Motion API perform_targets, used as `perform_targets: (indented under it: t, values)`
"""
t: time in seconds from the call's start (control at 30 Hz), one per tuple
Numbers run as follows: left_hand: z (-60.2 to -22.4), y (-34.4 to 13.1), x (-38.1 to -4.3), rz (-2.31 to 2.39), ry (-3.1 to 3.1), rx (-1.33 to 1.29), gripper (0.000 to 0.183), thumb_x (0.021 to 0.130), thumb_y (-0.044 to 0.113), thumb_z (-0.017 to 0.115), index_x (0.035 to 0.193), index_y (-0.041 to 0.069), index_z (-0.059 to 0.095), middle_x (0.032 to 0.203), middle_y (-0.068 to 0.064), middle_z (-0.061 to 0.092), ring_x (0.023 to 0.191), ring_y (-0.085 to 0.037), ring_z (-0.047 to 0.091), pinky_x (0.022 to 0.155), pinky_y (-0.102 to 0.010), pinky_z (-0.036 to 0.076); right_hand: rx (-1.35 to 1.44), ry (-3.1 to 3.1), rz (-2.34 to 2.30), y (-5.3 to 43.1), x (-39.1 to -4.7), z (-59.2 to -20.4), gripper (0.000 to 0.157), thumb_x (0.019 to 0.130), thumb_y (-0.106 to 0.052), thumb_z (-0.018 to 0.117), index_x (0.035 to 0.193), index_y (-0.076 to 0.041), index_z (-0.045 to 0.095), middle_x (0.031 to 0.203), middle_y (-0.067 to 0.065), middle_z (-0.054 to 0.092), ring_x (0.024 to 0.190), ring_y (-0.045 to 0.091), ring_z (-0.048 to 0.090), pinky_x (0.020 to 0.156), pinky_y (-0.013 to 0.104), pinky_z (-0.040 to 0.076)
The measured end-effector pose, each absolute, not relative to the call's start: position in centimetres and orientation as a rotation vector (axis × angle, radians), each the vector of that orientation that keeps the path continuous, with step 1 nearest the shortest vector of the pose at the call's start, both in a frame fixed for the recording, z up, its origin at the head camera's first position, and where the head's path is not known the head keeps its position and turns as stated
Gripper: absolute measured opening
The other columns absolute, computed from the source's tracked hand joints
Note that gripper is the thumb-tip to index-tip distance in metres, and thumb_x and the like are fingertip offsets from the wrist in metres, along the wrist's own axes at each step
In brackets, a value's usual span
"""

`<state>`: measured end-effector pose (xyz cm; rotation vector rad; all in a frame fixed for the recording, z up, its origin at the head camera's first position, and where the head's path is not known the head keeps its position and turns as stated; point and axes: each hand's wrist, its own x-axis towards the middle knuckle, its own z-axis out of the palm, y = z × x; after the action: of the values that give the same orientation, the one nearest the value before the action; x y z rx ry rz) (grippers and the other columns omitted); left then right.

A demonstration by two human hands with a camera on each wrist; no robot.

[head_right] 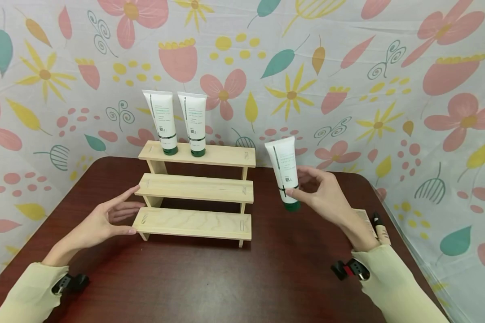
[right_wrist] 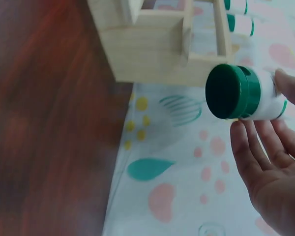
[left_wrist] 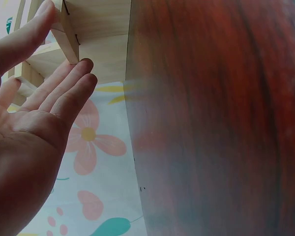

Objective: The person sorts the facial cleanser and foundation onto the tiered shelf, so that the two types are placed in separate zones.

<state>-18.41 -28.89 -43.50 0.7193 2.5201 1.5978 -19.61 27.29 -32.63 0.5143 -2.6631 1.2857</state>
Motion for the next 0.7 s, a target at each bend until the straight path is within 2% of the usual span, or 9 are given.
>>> perform_targets:
  t: [0.13,0.4,0.57,0.7]
  values:
    - [-43.4,-28.8,-18.4,1.597,2.52,0.711,0.109,0.081,0.001,0.091,0.169,0.026,0.029,0.146,-0.025,0.058,0.132,-0.035,0.059,0.104,-0.024,0.05,0.479,-2.608,1.317,25.3,-20.4,-31.9,0.056,0.094,-0.021,0.083,0.145,-0.01,0.063,0.115,0.01,0.071,0.097,0.015,0.069,0.077,0.021,0.053]
    - [-43.4,-28.8,-18.4,1.592,2.524,0.719,0.109,0.082,0.002,0.091,0.168,0.027,0.03,0.145,-0.023,0.06,0.132,-0.034,0.06,0.105,-0.026,0.05,0.496,-2.417,1.5,21.7,-22.4,-30.9,0.058,0.09,-0.012,0.085,0.144,-0.007,0.063,0.112,0.012,0.074,0.097,0.02,0.074,0.082,0.025,0.059]
    - [-43.4,-28.8,-18.4,1.591,2.523,0.72,0.109,0.081,0.002,0.091,0.168,0.027,0.03,0.145,-0.023,0.059,0.132,-0.034,0.06,0.105,-0.026,0.05,0.516,-2.339,1.543,19.6,-23.7,-30.4,0.055,0.088,-0.011,0.087,0.139,-0.009,0.066,0.114,0.011,0.073,0.101,0.02,0.071,0.09,0.03,0.058]
    - [-43.4,-28.9,-18.3,1.59,2.524,0.716,0.109,0.082,0.002,0.091,0.168,0.027,0.03,0.145,-0.024,0.059,0.132,-0.034,0.06,0.104,-0.025,0.05,0.55,-2.28,1.528,17.9,-24.6,-29.8,0.051,0.087,-0.009,0.087,0.134,-0.005,0.068,0.113,0.012,0.073,0.1,0.02,0.071,0.093,0.032,0.057]
